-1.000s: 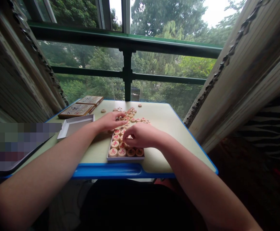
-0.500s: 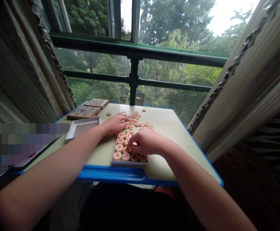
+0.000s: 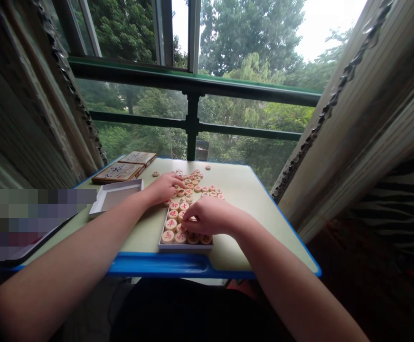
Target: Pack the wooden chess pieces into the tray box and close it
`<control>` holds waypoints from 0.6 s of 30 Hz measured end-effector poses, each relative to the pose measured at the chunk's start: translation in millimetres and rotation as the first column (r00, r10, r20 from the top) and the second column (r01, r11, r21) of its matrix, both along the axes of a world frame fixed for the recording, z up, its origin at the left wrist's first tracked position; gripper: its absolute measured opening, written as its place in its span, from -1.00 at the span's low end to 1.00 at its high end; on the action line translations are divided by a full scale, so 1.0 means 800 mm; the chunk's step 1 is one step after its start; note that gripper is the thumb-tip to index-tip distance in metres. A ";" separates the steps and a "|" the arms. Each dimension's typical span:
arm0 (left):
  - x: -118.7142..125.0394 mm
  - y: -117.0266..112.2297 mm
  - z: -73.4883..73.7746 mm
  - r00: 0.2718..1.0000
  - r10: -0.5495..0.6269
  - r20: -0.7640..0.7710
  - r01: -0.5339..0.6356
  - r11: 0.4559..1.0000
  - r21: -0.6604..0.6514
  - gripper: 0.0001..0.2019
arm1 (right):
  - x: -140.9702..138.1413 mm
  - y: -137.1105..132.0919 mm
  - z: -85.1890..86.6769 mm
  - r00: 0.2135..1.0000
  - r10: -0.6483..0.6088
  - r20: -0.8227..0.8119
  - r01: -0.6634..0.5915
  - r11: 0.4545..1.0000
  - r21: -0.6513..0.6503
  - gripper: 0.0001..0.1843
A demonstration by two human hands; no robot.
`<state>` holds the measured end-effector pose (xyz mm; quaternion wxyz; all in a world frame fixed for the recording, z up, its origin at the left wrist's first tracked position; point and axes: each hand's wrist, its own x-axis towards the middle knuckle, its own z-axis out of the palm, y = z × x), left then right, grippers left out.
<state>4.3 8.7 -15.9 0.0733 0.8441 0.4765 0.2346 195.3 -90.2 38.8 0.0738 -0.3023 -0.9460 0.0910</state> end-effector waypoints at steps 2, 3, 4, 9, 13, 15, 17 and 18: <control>0.002 -0.001 0.000 1.000 -0.020 -0.014 0.020 1.000 -0.001 -0.57 | 0.008 0.014 -0.003 0.993 -0.100 -0.067 0.107 0.988 0.110 -0.80; 0.003 -0.002 0.001 0.999 -0.029 -0.020 0.029 1.000 -0.005 -0.58 | 0.013 0.023 -0.005 0.976 -0.186 -0.114 0.204 0.963 0.176 -0.79; 0.005 -0.004 0.002 0.999 -0.034 -0.026 0.034 0.999 -0.013 -0.58 | 0.020 0.032 -0.007 0.944 -0.286 -0.163 0.319 0.918 0.236 -0.77; 0.013 -0.017 0.009 0.992 -0.088 -0.087 0.082 0.994 -0.075 -0.63 | 0.051 0.072 -0.020 0.778 -0.581 -0.239 0.628 0.722 0.290 -0.72; 0.012 -0.018 0.010 0.995 -0.078 -0.070 0.076 0.997 -0.032 -0.67 | 0.055 0.081 -0.029 0.769 -0.602 -0.216 0.640 0.731 0.239 -0.73; 0.011 -0.014 0.007 0.998 -0.048 -0.051 0.047 0.999 -0.028 -0.65 | 0.054 0.083 -0.034 0.783 -0.574 -0.242 0.621 0.743 0.248 -0.72; 0.010 -0.008 0.003 0.999 -0.029 -0.035 0.028 0.999 -0.030 -0.64 | 0.055 0.086 -0.038 0.783 -0.547 -0.294 0.618 0.735 0.278 -0.70; 0.010 -0.005 0.000 0.999 -0.026 -0.030 0.025 0.999 -0.030 -0.65 | 0.057 0.088 -0.041 0.776 -0.542 -0.323 0.627 0.722 0.293 -0.69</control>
